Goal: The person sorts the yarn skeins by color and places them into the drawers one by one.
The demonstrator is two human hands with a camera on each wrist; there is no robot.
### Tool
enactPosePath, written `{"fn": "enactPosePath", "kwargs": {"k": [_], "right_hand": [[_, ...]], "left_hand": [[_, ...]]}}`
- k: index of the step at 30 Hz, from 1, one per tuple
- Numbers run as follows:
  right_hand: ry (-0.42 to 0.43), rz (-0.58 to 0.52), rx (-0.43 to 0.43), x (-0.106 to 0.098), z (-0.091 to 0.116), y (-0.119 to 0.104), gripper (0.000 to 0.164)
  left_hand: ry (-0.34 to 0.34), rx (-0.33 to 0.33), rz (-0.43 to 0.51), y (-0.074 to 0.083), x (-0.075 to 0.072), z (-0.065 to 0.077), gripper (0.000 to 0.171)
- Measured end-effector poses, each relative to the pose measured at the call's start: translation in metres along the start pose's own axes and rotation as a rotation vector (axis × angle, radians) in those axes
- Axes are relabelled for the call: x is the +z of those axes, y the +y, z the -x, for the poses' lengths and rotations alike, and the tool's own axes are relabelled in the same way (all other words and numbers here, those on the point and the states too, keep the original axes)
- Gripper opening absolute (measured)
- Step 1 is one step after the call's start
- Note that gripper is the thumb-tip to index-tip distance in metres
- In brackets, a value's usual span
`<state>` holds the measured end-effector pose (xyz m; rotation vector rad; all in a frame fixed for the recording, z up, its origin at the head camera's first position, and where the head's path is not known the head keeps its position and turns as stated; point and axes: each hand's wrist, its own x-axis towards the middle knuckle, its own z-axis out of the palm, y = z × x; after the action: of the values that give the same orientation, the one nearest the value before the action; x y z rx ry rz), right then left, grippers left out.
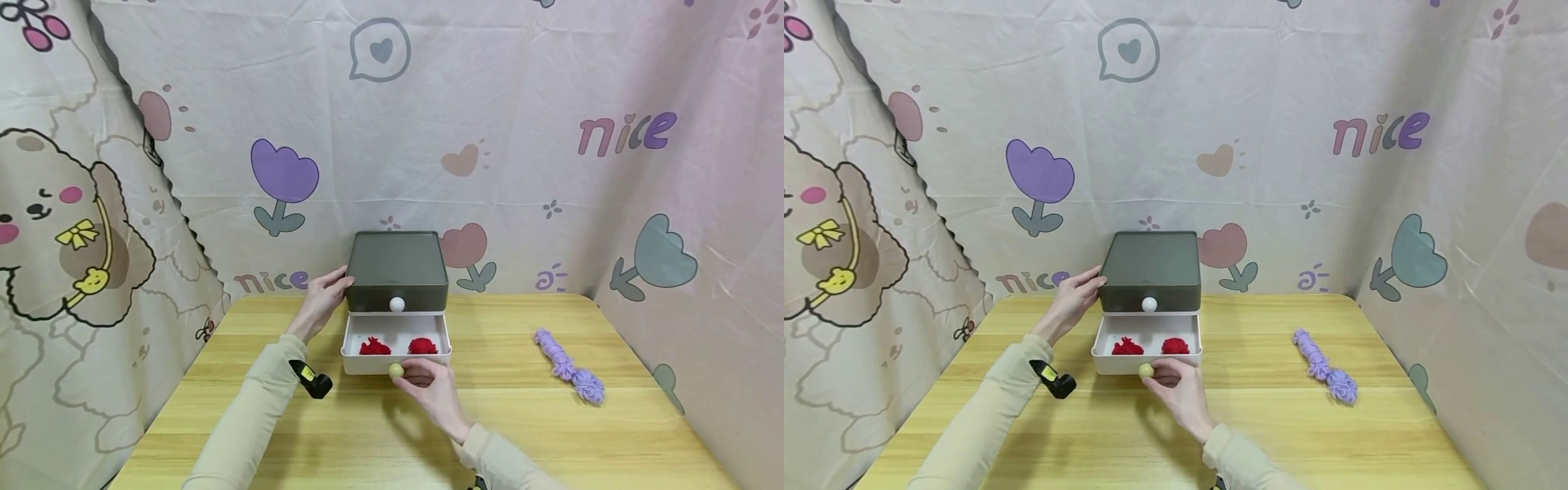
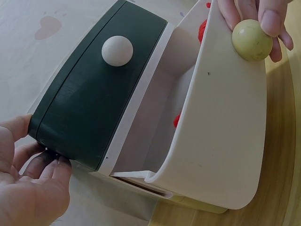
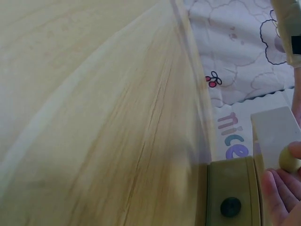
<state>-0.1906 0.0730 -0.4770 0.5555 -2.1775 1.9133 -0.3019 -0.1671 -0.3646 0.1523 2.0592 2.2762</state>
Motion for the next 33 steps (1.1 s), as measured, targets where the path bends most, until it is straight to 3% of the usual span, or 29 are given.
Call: {"fn": "enactPosePath", "kwargs": {"k": [33], "right_hand": [[0.025,0.004,0.022,0.0026,-0.0010,0.0016,0.026]], "left_hand": [[0.000,-0.002,0.005,0.0008,0.0007,0.0010,0.057]]}}
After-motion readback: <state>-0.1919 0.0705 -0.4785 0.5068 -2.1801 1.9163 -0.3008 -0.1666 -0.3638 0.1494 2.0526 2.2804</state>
